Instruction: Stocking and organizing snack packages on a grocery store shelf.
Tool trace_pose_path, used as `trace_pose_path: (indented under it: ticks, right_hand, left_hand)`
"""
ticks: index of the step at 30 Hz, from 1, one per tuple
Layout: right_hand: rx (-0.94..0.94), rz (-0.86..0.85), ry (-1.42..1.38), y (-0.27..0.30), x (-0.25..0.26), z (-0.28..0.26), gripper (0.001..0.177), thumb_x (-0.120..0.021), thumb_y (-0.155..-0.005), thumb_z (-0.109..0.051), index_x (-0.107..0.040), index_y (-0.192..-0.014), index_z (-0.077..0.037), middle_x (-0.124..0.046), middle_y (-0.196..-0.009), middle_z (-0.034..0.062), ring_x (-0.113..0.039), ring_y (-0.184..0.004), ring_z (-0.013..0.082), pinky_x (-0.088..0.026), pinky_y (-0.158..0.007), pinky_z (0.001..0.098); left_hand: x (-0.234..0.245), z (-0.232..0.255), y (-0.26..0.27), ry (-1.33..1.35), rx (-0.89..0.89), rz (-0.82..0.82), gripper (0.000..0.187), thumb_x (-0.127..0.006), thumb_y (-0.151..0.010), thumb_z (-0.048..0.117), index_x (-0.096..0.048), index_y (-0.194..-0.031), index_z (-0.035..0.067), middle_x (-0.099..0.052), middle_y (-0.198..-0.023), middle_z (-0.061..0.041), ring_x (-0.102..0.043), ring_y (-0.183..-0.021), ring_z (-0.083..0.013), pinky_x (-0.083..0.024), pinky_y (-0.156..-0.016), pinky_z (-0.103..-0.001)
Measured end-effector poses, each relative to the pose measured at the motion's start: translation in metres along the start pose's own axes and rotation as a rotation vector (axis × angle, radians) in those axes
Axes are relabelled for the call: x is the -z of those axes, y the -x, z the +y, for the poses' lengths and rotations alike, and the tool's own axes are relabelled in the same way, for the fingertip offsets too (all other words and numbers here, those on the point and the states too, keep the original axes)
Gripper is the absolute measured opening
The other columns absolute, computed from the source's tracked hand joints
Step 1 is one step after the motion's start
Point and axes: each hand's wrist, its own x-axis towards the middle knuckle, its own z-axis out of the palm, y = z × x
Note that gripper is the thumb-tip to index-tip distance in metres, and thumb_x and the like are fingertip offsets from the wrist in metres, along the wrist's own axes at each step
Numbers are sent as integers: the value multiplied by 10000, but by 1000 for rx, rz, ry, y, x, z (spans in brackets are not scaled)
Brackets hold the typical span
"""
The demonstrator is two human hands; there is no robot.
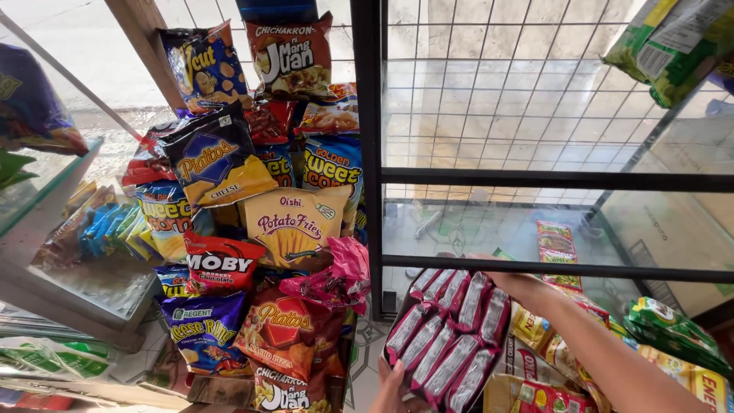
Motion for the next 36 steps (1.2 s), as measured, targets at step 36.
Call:
trace_pose_path:
  ticks: [36]
  right_hand:
    - [26, 38, 83, -110, 31, -13, 619, -587, -922, -502, -541, -1401, -113, -764, -1036, 205, -782, -902, 318, -663, -727, 449]
  left_hand:
    - [31, -79, -211, -317, -113, 143, 870, -858, -743, 22, -360, -1454, 80, -566, -1374, -189, -783, -1096, -338, -636, -926, -448]
